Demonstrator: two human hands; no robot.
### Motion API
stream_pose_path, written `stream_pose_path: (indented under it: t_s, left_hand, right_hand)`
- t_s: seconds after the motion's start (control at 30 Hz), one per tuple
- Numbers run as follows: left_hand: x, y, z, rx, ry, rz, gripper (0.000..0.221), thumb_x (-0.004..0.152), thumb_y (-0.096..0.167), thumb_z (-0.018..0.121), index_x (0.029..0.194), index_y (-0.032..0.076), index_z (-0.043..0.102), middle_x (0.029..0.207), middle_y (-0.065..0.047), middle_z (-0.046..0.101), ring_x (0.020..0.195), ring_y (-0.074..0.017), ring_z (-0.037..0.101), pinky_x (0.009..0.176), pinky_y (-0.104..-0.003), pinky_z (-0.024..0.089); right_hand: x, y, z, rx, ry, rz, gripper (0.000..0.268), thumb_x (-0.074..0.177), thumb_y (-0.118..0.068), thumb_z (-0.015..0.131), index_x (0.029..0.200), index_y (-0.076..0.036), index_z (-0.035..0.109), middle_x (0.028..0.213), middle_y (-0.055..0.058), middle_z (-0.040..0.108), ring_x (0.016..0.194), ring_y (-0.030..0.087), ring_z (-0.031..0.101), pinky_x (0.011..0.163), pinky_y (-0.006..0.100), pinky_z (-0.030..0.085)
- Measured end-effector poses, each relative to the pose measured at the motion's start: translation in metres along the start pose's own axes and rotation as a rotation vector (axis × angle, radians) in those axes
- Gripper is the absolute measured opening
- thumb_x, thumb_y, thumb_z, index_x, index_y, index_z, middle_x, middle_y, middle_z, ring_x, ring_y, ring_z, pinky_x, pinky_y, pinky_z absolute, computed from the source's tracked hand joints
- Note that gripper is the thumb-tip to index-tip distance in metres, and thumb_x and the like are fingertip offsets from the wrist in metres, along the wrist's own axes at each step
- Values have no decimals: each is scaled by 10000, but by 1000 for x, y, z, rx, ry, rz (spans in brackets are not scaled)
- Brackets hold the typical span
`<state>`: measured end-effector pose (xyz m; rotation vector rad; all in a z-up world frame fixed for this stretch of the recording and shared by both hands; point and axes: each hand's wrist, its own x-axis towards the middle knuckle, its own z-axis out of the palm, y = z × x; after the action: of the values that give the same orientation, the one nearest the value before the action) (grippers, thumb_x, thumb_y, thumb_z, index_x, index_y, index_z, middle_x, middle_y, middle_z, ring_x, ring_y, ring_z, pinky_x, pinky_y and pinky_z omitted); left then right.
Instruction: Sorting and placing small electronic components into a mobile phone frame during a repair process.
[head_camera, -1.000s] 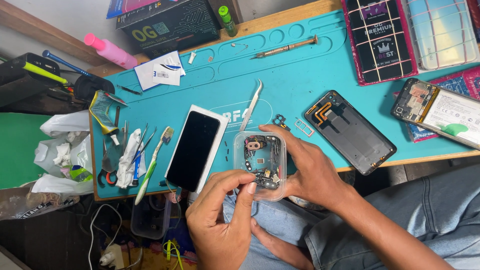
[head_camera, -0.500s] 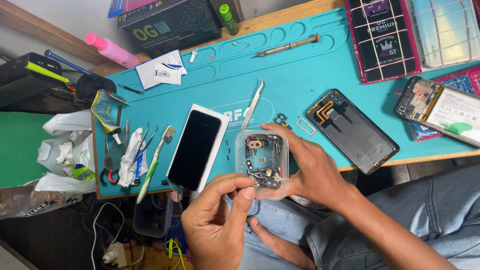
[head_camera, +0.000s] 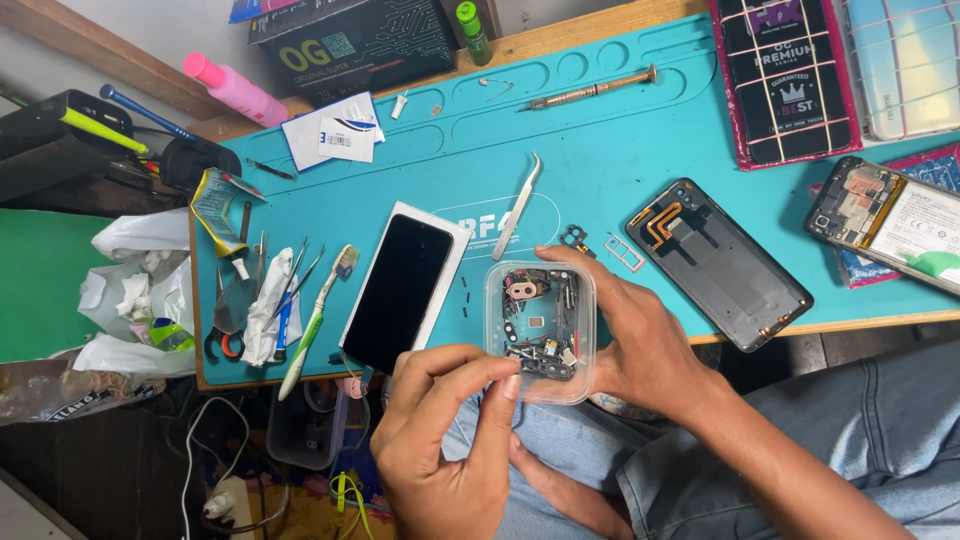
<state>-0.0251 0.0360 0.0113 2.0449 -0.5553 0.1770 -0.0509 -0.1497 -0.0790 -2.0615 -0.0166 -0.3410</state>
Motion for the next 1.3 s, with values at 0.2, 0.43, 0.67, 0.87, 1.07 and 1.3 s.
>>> stream_pose_path:
  t_s: [0.2,0.43,0.67,0.87,1.07,1.3]
  left_hand:
    - [-2,1,6,26,28,-2,106,870,95,864,943,125,793,929,-28,701,803,-153,682,737,-259,559]
    - [-2,-10,5,153,-6,97,115,995,169,709,1039,129,808,993,-20,707,872,-199,636,801,-317,532]
    - [3,-5,6,355,-100,182,236,1026,235,628,1131,205,837,1534,-231,518,1342,-429,525,1133,-525,418]
    - [-2,-3,10,328,-245,66,397,1003,334,564,1315,254,797,1742,-257,244,1571,-523,297,1224,-651,256]
    - [0,-11,15,425,-275,138,417,1005,361,534,1345,286,762,1733,-292,247,1581,-535,272,1178,-683,263]
    - [0,-11,16,470,-115,154,356,994,348,571,1241,223,796,1649,-296,400,1508,-527,397,1169,-670,330]
  right_hand:
    - [-2,7,0,14,-24,-1,1180,621,-630,958,1555,-86,485,1412,83,722,1243,234,766,986,353,579]
    - [0,7,4,0,-3,-38,1227,562,-571,1043,1539,-72,494,1346,57,767,1181,201,792,996,334,596]
    - [-4,16,6,-24,-27,-30,1125,626,-403,1010,1570,-95,481,1471,78,705,1261,251,774,995,338,595]
    - [-7,20,6,9,-45,4,1139,684,-719,844,1586,-132,474,1295,43,759,1040,195,784,922,329,594]
    - [-6,22,7,-23,-44,-36,1041,775,-636,840,1585,-95,473,1588,127,612,1430,322,679,1070,391,578]
    - [-5,20,7,-3,-38,-47,1062,792,-713,734,1588,-64,463,1585,156,612,1468,331,648,1144,406,539]
